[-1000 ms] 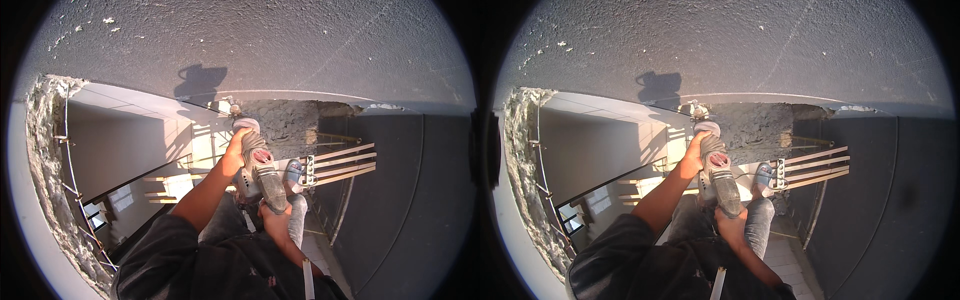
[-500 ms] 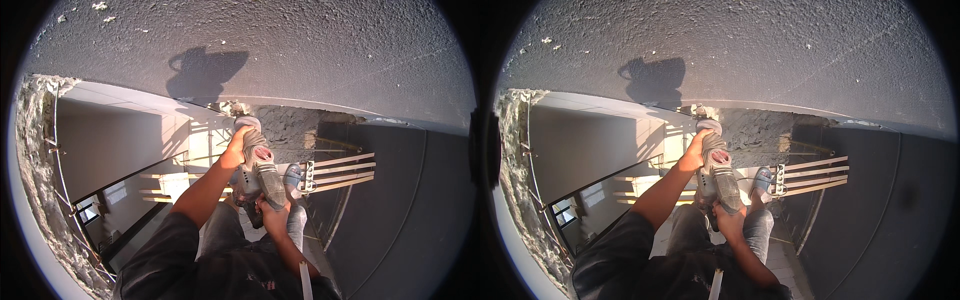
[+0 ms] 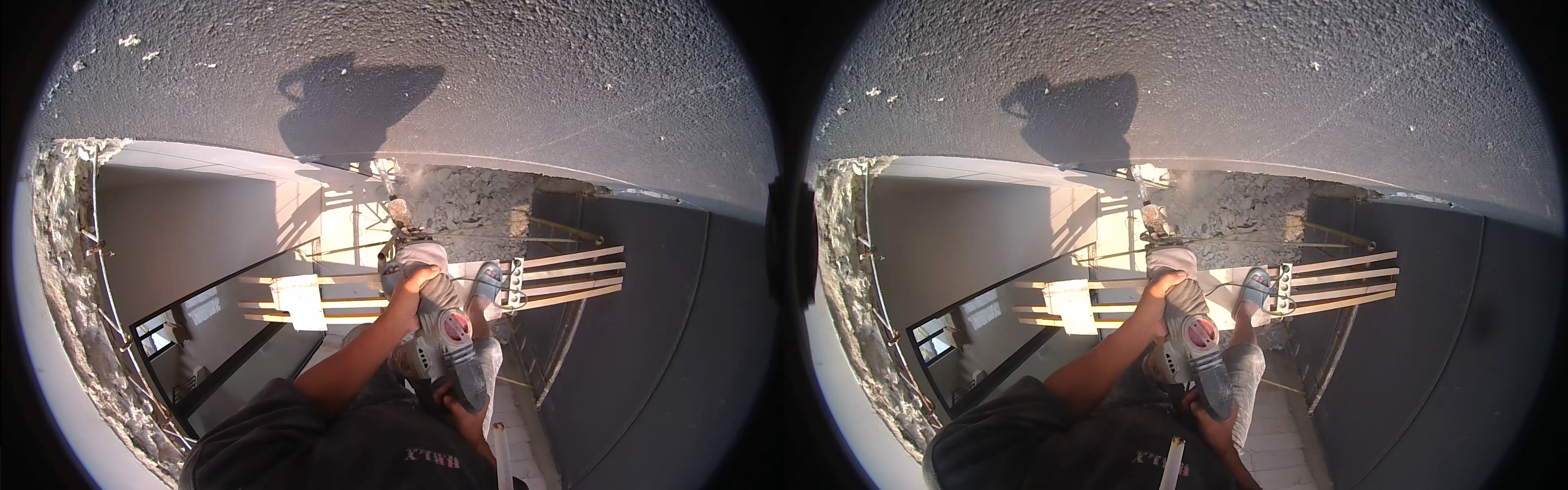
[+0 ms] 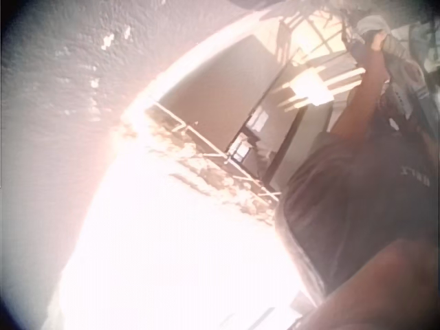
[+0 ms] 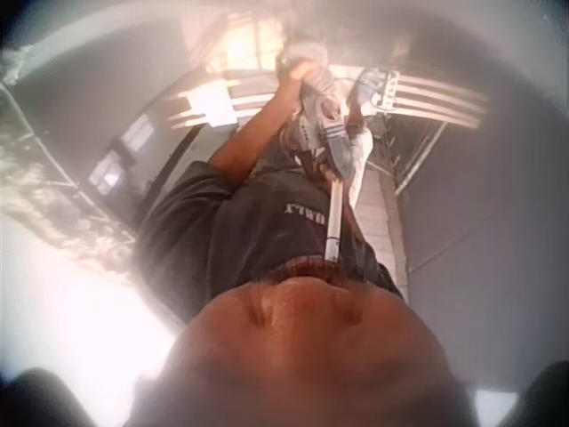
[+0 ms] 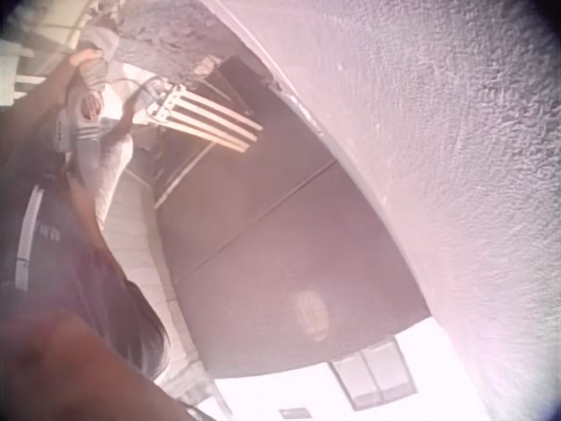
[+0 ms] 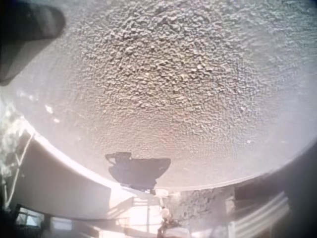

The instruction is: The person uses a rotary hammer drill to break through a concrete wall, progressively enlarging the opening. The person pauses briefly to clear debris and reposition before continuing to drill until the hole is large enough to reveal the interior structure.

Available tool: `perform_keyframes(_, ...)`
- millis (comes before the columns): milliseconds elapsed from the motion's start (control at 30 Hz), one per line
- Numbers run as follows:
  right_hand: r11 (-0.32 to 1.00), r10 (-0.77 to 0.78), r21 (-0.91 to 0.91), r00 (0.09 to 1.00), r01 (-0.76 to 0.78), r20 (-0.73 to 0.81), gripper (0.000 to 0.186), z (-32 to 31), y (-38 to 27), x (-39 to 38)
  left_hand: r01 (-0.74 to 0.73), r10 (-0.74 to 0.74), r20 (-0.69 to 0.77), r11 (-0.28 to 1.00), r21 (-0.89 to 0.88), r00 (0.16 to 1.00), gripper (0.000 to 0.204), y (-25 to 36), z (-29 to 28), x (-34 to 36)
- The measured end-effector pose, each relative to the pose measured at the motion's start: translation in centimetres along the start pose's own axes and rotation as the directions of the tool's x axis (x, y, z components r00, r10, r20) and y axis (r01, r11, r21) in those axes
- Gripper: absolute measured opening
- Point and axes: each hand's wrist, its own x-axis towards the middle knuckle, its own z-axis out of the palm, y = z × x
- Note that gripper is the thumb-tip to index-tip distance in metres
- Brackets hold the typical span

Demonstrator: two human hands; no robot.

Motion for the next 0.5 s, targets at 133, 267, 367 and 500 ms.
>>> perform_keyframes(133,0.995,0.037,0.090,0.999,-0.034,-0.029,0.012,0.3,-0.7,-0.2,-0.099,0.099,-0.005,0.993,0.070,0.995,0.030,0.0,0.7,-0.9)
perform_keyframes(267,0.994,0.040,0.107,0.999,-0.036,-0.027,0.011,-0.6,0.9,-1.1,-0.172,0.180,-0.048,0.974,0.147,0.982,0.028,-0.4,1.1,-1.4)
perform_keyframes(367,0.984,0.065,0.172,0.996,-0.054,-0.057,0.011,-0.2,1.4,-0.5,-0.203,0.212,-0.044,0.966,0.162,0.976,0.028,0.0,1.2,-0.9)
perform_keyframes(500,0.993,0.025,0.118,0.999,-0.020,-0.040,0.012,0.0,3.1,1.1,-0.162,0.173,-0.059,0.974,0.160,0.983,0.029,1.8,0.8,-0.1)
